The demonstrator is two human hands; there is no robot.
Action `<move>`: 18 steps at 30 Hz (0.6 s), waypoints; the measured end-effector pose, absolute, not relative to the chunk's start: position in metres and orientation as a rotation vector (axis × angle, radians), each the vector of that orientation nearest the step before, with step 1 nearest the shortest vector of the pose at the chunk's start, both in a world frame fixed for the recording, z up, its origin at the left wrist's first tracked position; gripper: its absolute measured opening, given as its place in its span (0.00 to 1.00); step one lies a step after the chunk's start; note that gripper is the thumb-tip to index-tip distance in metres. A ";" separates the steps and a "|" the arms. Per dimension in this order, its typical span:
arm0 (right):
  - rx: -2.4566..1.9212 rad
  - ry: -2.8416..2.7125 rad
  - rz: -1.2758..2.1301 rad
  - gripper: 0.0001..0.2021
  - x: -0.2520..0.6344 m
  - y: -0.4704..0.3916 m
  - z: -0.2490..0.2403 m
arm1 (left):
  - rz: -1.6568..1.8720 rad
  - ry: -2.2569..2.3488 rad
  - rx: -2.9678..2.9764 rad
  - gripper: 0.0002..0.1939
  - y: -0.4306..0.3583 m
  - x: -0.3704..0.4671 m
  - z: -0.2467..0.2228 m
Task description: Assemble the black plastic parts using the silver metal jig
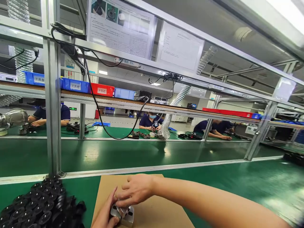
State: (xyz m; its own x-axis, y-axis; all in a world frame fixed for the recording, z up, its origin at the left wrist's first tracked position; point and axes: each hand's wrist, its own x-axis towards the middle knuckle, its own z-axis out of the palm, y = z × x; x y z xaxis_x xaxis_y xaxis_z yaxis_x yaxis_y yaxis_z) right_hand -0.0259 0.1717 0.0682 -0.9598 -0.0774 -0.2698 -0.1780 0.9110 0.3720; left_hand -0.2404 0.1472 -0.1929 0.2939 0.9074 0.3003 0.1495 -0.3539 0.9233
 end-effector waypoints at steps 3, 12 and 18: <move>-0.395 2.739 0.553 0.19 -0.036 0.185 0.071 | 1.138 0.942 1.747 0.54 0.151 -0.239 -0.197; -0.661 2.538 0.428 0.07 -0.074 0.206 0.061 | 1.076 1.016 1.691 0.56 0.130 -0.238 -0.153; -0.435 2.719 0.361 0.20 -0.063 0.203 0.047 | 1.034 1.187 1.570 0.52 0.102 -0.228 -0.112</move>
State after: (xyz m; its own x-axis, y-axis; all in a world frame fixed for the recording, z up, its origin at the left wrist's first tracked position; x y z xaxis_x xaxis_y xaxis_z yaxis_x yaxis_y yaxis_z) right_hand -0.0635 0.2029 0.0472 -0.8869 -0.2505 -0.3881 -0.3429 0.9199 0.1900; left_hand -0.2280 0.1022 -0.1123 0.1943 0.9755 0.1033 0.2363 -0.1488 0.9602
